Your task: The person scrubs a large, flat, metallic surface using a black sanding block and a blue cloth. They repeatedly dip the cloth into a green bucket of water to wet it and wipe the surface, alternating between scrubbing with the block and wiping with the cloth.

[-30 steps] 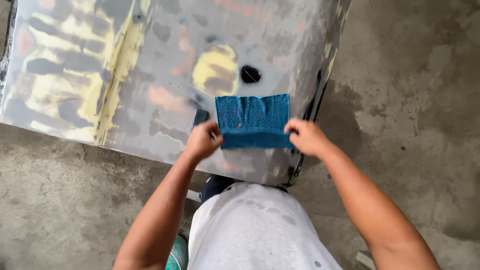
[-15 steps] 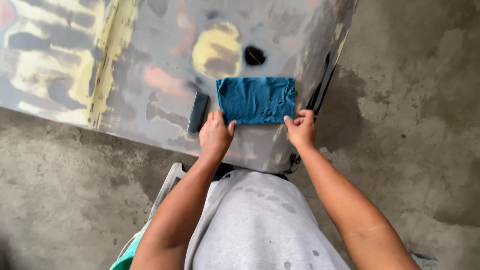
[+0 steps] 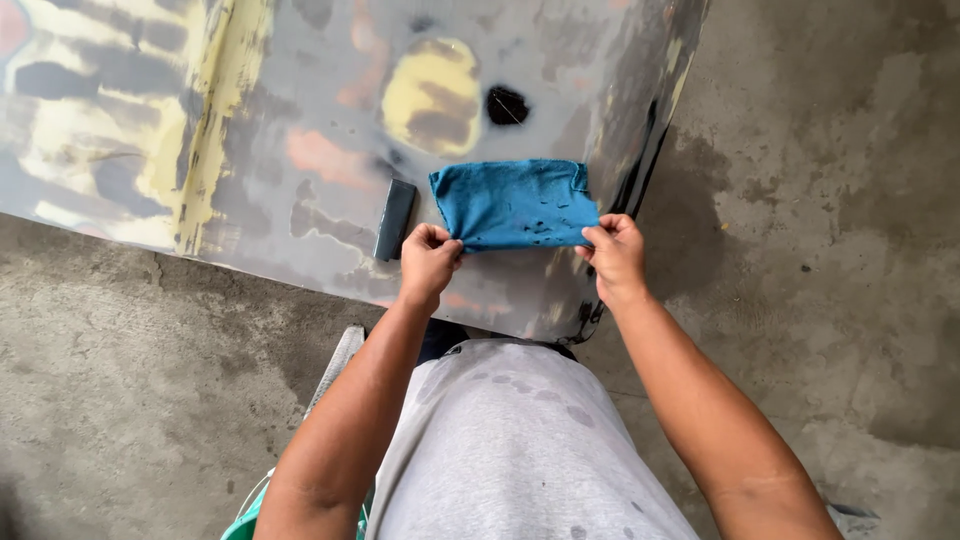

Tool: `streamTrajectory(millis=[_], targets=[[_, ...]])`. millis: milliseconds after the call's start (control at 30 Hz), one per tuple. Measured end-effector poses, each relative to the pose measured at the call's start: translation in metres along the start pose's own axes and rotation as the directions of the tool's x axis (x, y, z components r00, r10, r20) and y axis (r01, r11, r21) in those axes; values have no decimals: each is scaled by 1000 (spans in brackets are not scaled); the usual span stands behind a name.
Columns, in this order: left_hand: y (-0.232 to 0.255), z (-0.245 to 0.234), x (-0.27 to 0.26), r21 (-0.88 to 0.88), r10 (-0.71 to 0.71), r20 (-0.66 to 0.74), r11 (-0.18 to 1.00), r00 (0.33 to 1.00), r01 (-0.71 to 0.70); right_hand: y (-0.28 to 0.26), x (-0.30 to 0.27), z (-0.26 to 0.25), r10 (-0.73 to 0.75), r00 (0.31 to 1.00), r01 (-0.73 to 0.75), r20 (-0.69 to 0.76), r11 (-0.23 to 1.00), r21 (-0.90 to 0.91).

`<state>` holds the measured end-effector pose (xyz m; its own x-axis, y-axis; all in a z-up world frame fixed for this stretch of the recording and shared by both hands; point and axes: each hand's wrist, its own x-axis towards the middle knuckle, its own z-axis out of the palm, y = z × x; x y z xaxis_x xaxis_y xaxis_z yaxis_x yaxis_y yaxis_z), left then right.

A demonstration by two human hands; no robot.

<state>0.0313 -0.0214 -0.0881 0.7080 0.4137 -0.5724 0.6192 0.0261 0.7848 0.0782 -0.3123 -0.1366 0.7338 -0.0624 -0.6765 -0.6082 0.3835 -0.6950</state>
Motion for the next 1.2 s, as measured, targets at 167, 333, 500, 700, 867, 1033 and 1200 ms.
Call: streamTrajectory(millis=[167,333,500,700,867,1033,1200], targets=[[6,7,-11,-154,-79,38,984,996,84,-2,13,15,-322,946,322,32,929,-185],[-3,4,-13,-136,-2,65,991,998,11,-58,-73,110,-534,785,597,313,518,-613],[15,5,-22,-414,-244,43,878,969,240,-22,-96,123,-319,411,906,854,251,-342],[0,9,-22,-195,-97,33,975,995,102,-47,-112,96,-426,503,844,752,54,-534],[48,5,-69,-309,-117,226,933,967,185,-42,-115,76,-441,507,842,741,73,-534],[93,-3,-112,-310,-166,271,917,948,249,-101,-139,68,-128,680,714,722,341,-611],[124,6,-109,-390,-231,319,852,919,350,-125,-66,64,211,663,474,718,625,-620]])
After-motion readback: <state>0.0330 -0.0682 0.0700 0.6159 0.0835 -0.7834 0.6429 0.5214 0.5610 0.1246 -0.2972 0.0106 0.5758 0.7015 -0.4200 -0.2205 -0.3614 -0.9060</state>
